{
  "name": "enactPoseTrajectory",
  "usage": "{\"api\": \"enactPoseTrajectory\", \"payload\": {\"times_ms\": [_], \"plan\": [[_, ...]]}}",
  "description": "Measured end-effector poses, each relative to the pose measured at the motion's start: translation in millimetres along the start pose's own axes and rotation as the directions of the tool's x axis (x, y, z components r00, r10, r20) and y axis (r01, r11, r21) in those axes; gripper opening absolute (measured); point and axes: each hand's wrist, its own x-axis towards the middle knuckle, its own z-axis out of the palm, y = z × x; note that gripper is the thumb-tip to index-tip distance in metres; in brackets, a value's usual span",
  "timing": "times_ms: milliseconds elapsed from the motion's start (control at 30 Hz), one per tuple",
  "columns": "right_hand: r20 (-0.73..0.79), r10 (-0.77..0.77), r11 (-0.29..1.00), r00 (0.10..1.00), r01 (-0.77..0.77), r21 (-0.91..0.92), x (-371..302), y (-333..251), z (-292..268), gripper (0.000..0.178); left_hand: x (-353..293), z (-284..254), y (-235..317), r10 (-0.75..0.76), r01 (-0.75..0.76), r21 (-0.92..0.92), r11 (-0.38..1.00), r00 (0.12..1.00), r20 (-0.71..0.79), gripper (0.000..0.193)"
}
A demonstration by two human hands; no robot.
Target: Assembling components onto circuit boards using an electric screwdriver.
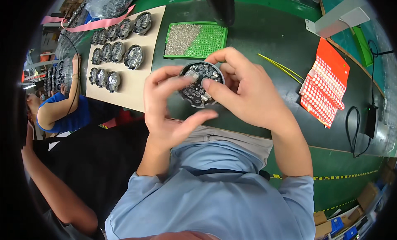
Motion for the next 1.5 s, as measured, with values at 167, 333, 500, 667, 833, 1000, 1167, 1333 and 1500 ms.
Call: {"api": "enactPoseTrajectory", "payload": {"times_ms": [167,333,500,667,833,1000,1167,1333,1500], "plan": [[0.036,-0.030,1.000,0.999,0.030,0.000,-0.7,1.6,-3.8,0.027,1.6,-1.3,-7.6,-0.355,0.434,-0.704,0.563,0.896,0.268,0.073],[0.077,0.011,0.997,0.997,-0.017,0.071,-0.9,-5.4,4.6,0.024,11.2,2.4,-1.1,-0.423,0.725,-0.675,0.138,0.659,0.622,0.049],[0.054,0.091,0.974,0.994,-0.078,-0.215,4.0,-9.0,-0.6,0.026,12.4,7.5,-17.1,-0.490,0.734,-0.675,0.077,0.617,0.616,0.038],[-0.219,-0.014,0.902,0.976,-0.082,-0.425,14.0,6.9,-3.8,0.035,8.8,11.9,-41.6,-0.467,0.706,-0.706,0.060,0.645,0.605,0.034],[-0.233,-0.099,0.821,0.967,-0.053,-0.568,21.0,12.4,2.0,0.038,7.1,11.7,-50.3,-0.400,0.680,-0.733,0.030,0.680,0.615,0.027],[-0.285,-0.173,0.826,0.943,-0.019,-0.563,27.6,26.0,8.3,0.038,7.0,13.1,-49.9,-0.383,0.672,-0.741,-0.003,0.684,0.621,0.026],[-0.281,-0.213,0.829,0.936,0.021,-0.558,30.5,30.7,11.8,0.033,5.9,15.6,-45.0,-0.412,0.650,-0.757,0.060,0.707,0.575,0.027],[-0.297,-0.147,0.936,0.943,0.036,-0.350,24.6,25.8,4.2,0.018,5.8,15.7,-44.2,-0.443,0.644,-0.759,0.093,0.710,0.548,0.030],[-0.019,-0.117,0.967,0.993,0.110,-0.232,18.0,16.8,5.6,0.032,4.8,16.7,-43.1,-0.460,0.639,-0.764,0.085,0.706,0.539,0.034]]}}
